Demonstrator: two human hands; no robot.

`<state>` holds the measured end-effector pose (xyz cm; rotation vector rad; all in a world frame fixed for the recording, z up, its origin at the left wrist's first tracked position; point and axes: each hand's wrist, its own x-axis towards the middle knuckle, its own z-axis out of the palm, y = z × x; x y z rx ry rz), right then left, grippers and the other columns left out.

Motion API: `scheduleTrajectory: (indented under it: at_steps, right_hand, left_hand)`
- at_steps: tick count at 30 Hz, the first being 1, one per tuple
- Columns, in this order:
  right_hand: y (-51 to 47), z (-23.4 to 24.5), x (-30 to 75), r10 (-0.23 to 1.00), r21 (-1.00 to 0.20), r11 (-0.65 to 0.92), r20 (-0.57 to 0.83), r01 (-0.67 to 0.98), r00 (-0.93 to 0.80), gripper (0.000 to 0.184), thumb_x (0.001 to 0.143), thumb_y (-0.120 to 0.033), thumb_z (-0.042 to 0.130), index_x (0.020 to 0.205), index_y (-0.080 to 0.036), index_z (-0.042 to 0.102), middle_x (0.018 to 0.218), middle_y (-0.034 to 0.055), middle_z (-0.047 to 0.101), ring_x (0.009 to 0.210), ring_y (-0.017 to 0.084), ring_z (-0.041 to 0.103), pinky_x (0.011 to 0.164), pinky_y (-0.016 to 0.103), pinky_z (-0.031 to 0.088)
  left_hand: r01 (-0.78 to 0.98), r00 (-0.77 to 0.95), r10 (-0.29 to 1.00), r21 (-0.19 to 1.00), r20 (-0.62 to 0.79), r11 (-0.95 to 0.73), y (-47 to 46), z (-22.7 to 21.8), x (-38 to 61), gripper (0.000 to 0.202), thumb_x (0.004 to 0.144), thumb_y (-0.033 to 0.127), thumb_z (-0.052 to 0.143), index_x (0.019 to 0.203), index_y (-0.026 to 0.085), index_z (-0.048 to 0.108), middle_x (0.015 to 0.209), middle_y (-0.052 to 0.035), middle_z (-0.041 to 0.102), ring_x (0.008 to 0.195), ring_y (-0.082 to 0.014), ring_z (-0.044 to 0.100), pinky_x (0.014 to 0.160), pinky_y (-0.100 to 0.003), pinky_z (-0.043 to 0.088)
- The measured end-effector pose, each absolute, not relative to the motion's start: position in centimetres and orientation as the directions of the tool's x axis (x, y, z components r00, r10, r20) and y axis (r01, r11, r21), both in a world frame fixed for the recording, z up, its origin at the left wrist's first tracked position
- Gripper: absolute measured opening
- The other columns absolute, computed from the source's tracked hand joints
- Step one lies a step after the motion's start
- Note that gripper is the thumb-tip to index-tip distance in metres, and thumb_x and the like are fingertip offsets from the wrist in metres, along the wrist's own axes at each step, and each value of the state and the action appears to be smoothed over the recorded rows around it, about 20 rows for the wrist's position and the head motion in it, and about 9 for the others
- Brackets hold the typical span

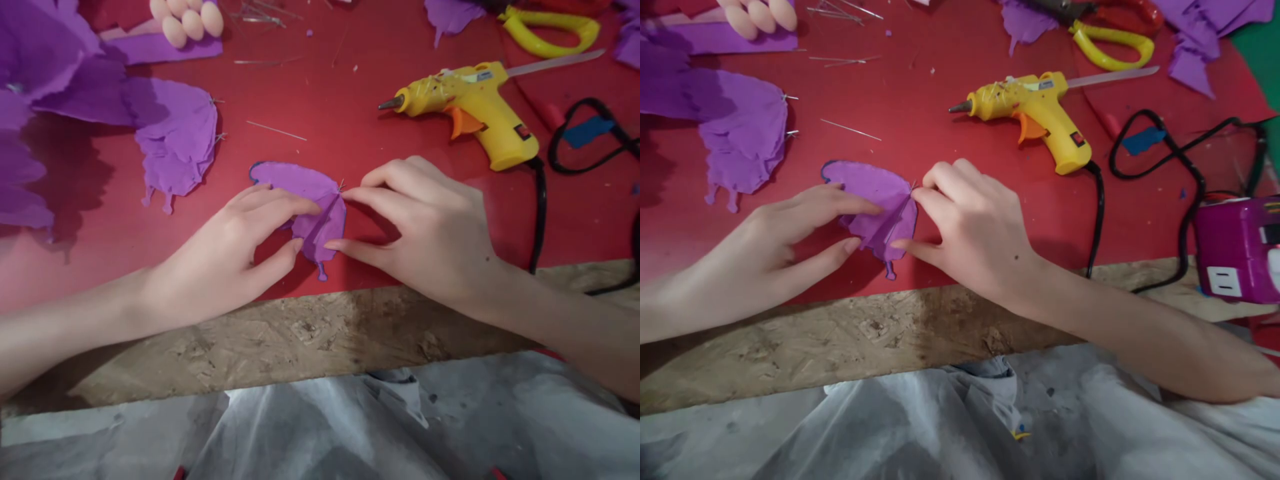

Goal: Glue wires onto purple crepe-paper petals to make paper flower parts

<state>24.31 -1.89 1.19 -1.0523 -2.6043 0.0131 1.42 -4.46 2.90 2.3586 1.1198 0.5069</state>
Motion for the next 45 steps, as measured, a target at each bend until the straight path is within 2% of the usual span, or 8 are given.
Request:
scheduleTrajectory:
  at_steps: [7, 14, 22, 28, 32, 36, 41, 45]
  right_hand:
    - [-2.1, 1.1, 24.1, 0.758, -0.208, 0.65, 0.251, 0.731, -0.603, 0.05, 0.094, -0.059, 0.048, 0.104, -0.014, 0.065, 0.101, 0.0123, 0.061, 0.094, 0.021, 0.061, 0.055, 0.025, 0.041]
    - [-0.5, 1.0, 24.9, 0.726, -0.361, 0.675, 0.172, 0.643, -0.666, 0.049, 0.094, -0.061, 0.047, 0.104, -0.017, 0.063, 0.104, 0.0109, 0.06, 0.097, 0.023, 0.061, 0.079, 0.036, 0.053]
    - [0.7, 1.3, 25.2, 0.68, -0.509, 0.664, 0.108, 0.547, -0.725, 0.045, 0.093, -0.058, 0.052, 0.11, -0.018, 0.062, 0.11, 0.0098, 0.059, 0.103, 0.023, 0.059, 0.092, 0.043, 0.052]
    - [0.6, 1.0, 24.7, 0.682, -0.51, 0.681, 0.178, 0.526, -0.709, 0.043, 0.095, -0.05, 0.05, 0.124, -0.019, 0.055, 0.124, 0.011, 0.057, 0.117, 0.025, 0.055, 0.103, 0.049, 0.049]
    - [0.2, 0.6, 24.4, 0.689, -0.511, 0.685, 0.219, 0.52, -0.691, 0.046, 0.096, -0.043, 0.051, 0.133, -0.015, 0.048, 0.129, 0.013, 0.056, 0.121, 0.023, 0.053, 0.107, 0.045, 0.05]
    - [0.0, 0.6, 24.2, 0.731, -0.556, 0.609, 0.118, 0.566, -0.672, 0.048, 0.093, -0.039, 0.051, 0.137, -0.022, 0.044, 0.134, 0.0097, 0.054, 0.127, 0.025, 0.05, 0.11, 0.049, 0.048]
    - [0.2, 0.8, 24.1, 0.706, -0.573, 0.612, 0.085, 0.545, -0.703, 0.053, 0.09, -0.027, 0.05, 0.141, -0.017, 0.039, 0.137, 0.0121, 0.052, 0.132, 0.024, 0.048, 0.116, 0.047, 0.043]
    - [0.2, 0.9, 23.9, 0.704, -0.575, 0.614, 0.089, 0.54, -0.705, 0.052, 0.09, -0.027, 0.05, 0.14, -0.018, 0.04, 0.135, 0.0118, 0.054, 0.132, 0.024, 0.048, 0.116, 0.047, 0.044]
  left_hand:
    - [0.603, 0.662, 0.723, 0.433, 0.199, -0.67, -4.0, 2.8, 0.9, 0.031, 0.095, 0.013, 0.038, 0.115, 0.013, 0.061, 0.113, -0.0087, 0.071, 0.109, -0.0189, 0.066, 0.098, -0.031, 0.055]
    - [0.616, 0.698, 0.675, 0.28, 0.238, -0.736, -3.9, 3.2, 1.0, 0.031, 0.096, 0.014, 0.034, 0.107, 0.014, 0.064, 0.101, -0.0064, 0.073, 0.092, -0.0211, 0.067, 0.087, -0.038, 0.059]
    - [0.632, 0.716, 0.64, 0.128, 0.278, -0.764, -3.7, 2.5, 0.9, 0.031, 0.102, 0.027, 0.037, 0.1, 0.015, 0.066, 0.093, -0.0062, 0.072, 0.091, -0.0198, 0.067, 0.101, -0.045, 0.054]
    - [0.628, 0.735, 0.583, -0.023, 0.346, -0.778, -3.2, 1.7, 1.3, 0.036, 0.101, 0.038, 0.037, 0.089, 0.016, 0.064, 0.091, -0.0073, 0.068, 0.089, -0.0222, 0.065, 0.1, -0.048, 0.054]
    - [0.674, 0.689, 0.613, -0.032, 0.386, -0.738, -2.8, 0.7, 2.0, 0.042, 0.1, 0.049, 0.035, 0.088, 0.018, 0.062, 0.095, -0.0072, 0.067, 0.096, -0.0232, 0.064, 0.105, -0.05, 0.049]
    - [0.695, 0.664, 0.646, 0.007, 0.377, -0.719, -2.5, 0.1, 2.3, 0.043, 0.097, 0.057, 0.038, 0.092, 0.02, 0.06, 0.094, -0.0049, 0.064, 0.097, -0.0233, 0.063, 0.107, -0.051, 0.046]
    - [0.706, 0.663, 0.662, -0.001, 0.35, -0.708, -2.5, 0.2, 2.4, 0.041, 0.097, 0.055, 0.04, 0.095, 0.02, 0.061, 0.1, -0.0064, 0.066, 0.096, -0.0237, 0.063, 0.107, -0.051, 0.046]
    - [0.688, 0.673, 0.658, 0.041, 0.338, -0.724, -2.5, 0.4, 2.5, 0.042, 0.098, 0.054, 0.041, 0.093, 0.017, 0.061, 0.101, -0.01, 0.067, 0.095, -0.0257, 0.064, 0.105, -0.053, 0.047]
